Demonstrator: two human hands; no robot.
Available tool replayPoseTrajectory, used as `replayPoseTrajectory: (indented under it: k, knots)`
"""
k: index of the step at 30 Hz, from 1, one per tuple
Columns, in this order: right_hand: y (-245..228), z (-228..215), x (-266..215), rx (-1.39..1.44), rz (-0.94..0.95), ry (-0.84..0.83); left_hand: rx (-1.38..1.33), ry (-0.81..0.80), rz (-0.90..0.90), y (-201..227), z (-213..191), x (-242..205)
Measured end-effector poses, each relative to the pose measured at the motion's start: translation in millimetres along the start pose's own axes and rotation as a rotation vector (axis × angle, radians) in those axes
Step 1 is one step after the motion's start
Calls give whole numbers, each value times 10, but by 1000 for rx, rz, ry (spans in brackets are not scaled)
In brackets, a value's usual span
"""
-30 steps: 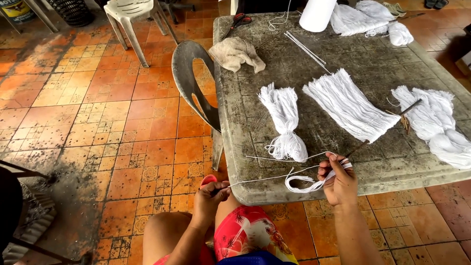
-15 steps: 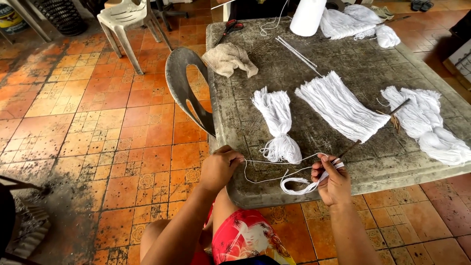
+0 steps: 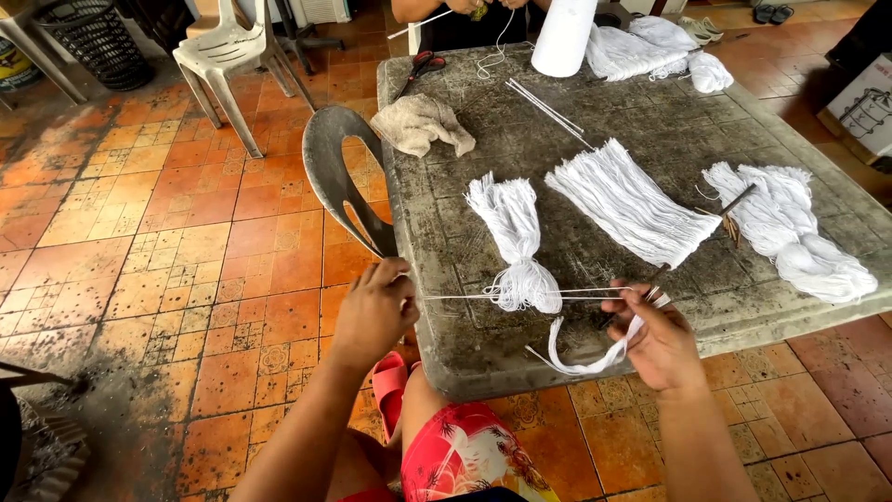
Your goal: Tying bundles of white thread with a thin string to secure them into uniform bundles.
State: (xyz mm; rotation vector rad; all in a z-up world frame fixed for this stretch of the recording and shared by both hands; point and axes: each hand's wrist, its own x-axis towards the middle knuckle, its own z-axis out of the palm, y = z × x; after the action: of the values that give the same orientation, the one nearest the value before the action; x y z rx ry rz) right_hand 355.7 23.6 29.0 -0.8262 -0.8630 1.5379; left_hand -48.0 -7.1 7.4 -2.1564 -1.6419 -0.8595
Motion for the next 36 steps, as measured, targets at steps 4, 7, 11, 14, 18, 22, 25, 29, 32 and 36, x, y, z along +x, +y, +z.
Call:
replayPoseTrajectory:
  k: [4, 7, 11, 14, 18, 22, 25, 29, 32, 36]
  knots:
    - [0, 462, -172, -654, -604, 66, 304, 25, -33, 158, -309, -73]
    - [195, 773, -221, -916, -848, -102, 155, -199, -149, 865, -1121, 278]
    - [346, 1138, -364, -1082, -985, -326, -1143, -399, -354, 1371, -1027, 226]
    - [248, 1219, -443, -1084, -992, -307, -1467, -305, -536, 1418, -795, 194]
    - [258, 1125, -339, -1064, -1016, -306, -1501, -268, -521, 1291, -692, 143]
    - [535, 1084, -340, -536, -628, -265, -1402, -154, -521, 1326, -763, 166]
    - [1057, 731, -215, -70, -11, -301, -1250, -81, -352, 1361, -811, 141]
    - [854, 978, -358, 305, 408, -472, -1343, -155, -205, 1454, -1104, 197]
    - [717, 1140, -420, 132, 148, -346, -1541, 143, -374, 1446, -874, 162]
    - [587, 1197, -434, -112, -279, -337, -1349, 288, -378, 1404, -811, 173]
